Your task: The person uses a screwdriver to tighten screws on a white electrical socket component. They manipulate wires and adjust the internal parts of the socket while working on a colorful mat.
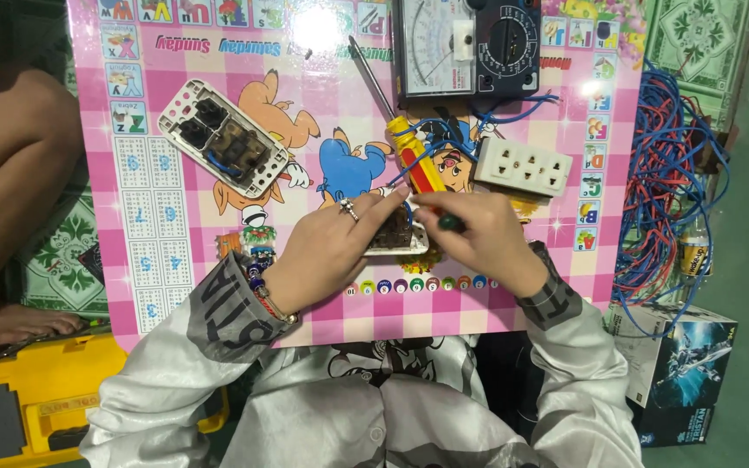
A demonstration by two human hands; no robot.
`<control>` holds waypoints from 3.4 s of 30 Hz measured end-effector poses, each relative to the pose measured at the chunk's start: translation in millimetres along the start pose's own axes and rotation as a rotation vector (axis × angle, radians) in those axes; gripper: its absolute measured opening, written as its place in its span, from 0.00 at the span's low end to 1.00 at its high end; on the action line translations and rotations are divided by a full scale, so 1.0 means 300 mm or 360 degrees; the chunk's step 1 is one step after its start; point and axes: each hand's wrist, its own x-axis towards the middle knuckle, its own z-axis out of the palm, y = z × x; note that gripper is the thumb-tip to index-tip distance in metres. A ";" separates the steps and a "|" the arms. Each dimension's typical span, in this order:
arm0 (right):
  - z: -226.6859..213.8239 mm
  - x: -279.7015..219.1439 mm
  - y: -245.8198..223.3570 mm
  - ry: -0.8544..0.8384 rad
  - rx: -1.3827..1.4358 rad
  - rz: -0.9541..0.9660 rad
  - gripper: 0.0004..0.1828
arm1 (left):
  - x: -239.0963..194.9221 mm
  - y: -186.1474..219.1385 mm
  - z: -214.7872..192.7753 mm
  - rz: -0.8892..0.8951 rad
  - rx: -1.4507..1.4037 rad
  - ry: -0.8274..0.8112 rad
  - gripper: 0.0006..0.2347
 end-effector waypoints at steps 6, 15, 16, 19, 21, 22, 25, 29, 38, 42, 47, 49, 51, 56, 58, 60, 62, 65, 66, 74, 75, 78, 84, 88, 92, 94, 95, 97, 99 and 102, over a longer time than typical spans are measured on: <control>0.029 -0.009 0.010 -0.0049 0.0365 0.0232 0.06 | 0.002 0.013 -0.024 -0.0023 -0.0010 -0.0007 0.28; 0.101 -0.035 0.050 0.0080 0.0579 0.0339 0.05 | -0.002 0.023 -0.036 -0.0057 0.0006 0.0047 0.28; 0.093 -0.030 0.044 0.0080 0.0581 0.0341 0.05 | -0.003 0.023 -0.033 -0.0059 0.0005 0.0045 0.28; 0.075 -0.020 0.030 0.0057 0.0573 0.0350 0.04 | -0.003 0.023 -0.032 -0.0078 0.0013 0.0074 0.26; 0.073 -0.019 0.024 0.0064 0.0544 0.0327 0.04 | 0.000 0.023 -0.038 -0.0070 0.0005 0.0075 0.27; 0.077 -0.025 0.026 0.0060 0.0545 0.0326 0.04 | -0.002 0.021 -0.035 -0.0074 0.0005 0.0076 0.27; 0.084 -0.036 0.027 0.0078 0.0383 0.0222 0.03 | -0.007 0.018 -0.022 -0.0076 0.0003 0.0079 0.27; 0.091 -0.034 0.029 0.0068 0.0426 0.0191 0.01 | -0.019 0.025 -0.012 -0.0052 0.0033 0.0074 0.25; 0.086 -0.038 0.026 0.0088 0.0399 0.0157 0.03 | -0.012 0.013 -0.014 -0.0012 0.0054 0.0116 0.26; 0.095 -0.041 0.037 0.0043 0.0426 0.0161 0.01 | -0.037 -0.026 0.078 0.0093 0.0233 0.0239 0.22; 0.034 -0.021 0.023 -0.0038 0.0454 -0.0004 0.02 | -0.011 -0.033 0.094 0.0285 0.0434 0.0520 0.20; 0.020 -0.024 0.034 -0.0038 0.0477 -0.0155 0.04 | -0.009 -0.026 0.093 0.0364 0.0457 0.0654 0.18; 0.021 -0.029 0.033 -0.0008 0.0537 -0.0471 0.05 | -0.015 -0.018 0.096 0.0548 0.0526 0.0895 0.19; 0.021 -0.037 0.008 0.0003 0.0658 -0.0798 0.06 | -0.034 0.010 0.132 0.0619 0.0560 0.1156 0.19; 0.022 -0.040 0.001 0.0016 0.0653 -0.0871 0.05 | -0.033 0.023 0.127 0.0636 0.0583 0.1196 0.20; 0.019 -0.039 -0.013 0.0055 0.0632 -0.0942 0.06 | -0.022 0.052 0.096 0.0641 0.0553 0.1229 0.19; 0.013 -0.045 -0.006 0.0040 0.0637 -0.0978 0.06 | -0.030 0.049 0.085 0.0678 0.0579 0.1241 0.17; 0.002 -0.043 -0.025 0.0018 0.0640 -0.1018 0.05 | -0.041 0.045 0.095 0.0730 0.0639 0.1276 0.16; -0.004 -0.040 -0.035 0.0013 0.0636 -0.1024 0.04 | -0.043 0.044 0.102 0.0749 0.0675 0.1301 0.16; 0.009 -0.037 -0.034 0.0082 0.0655 -0.1014 0.07 | -0.023 0.054 0.092 0.0739 0.0614 0.1320 0.12; 0.015 -0.042 -0.028 0.0094 0.0681 -0.1009 0.07 | -0.017 0.057 0.092 0.0753 0.0623 0.1340 0.12; 0.019 -0.045 -0.025 0.0084 0.0710 -0.1033 0.08 | -0.012 0.060 0.080 0.0790 0.0644 0.1355 0.13; 0.033 -0.059 -0.011 0.0098 0.0767 -0.1015 0.06 | -0.047 0.033 0.101 0.0801 0.0572 0.1298 0.15; 0.074 -0.089 0.069 0.0090 0.0771 -0.0847 0.10 | -0.041 -0.014 0.155 0.0738 0.0540 0.1303 0.16; 0.104 -0.068 0.120 0.0285 0.0389 -0.0521 0.08 | -0.029 -0.054 0.149 0.0638 0.0633 0.1093 0.14; 0.099 -0.028 0.094 0.0247 0.0454 -0.0466 0.06 | -0.034 -0.063 0.133 0.0569 0.0719 0.1039 0.15; 0.095 -0.019 0.086 0.0184 0.0356 -0.0448 0.07 | -0.045 -0.068 0.128 0.0526 0.0756 0.0934 0.15; 0.085 -0.007 0.061 0.0119 0.0263 -0.0425 0.08 | -0.063 -0.068 0.112 0.0478 0.0790 0.0824 0.15; 0.074 -0.001 0.027 0.0037 0.0150 -0.0467 0.10 | -0.080 -0.056 0.091 0.0470 0.0761 0.0740 0.16; 0.085 -0.019 0.021 -0.0028 0.0096 -0.0483 0.09 | -0.106 -0.059 0.083 0.0406 0.0659 0.0663 0.16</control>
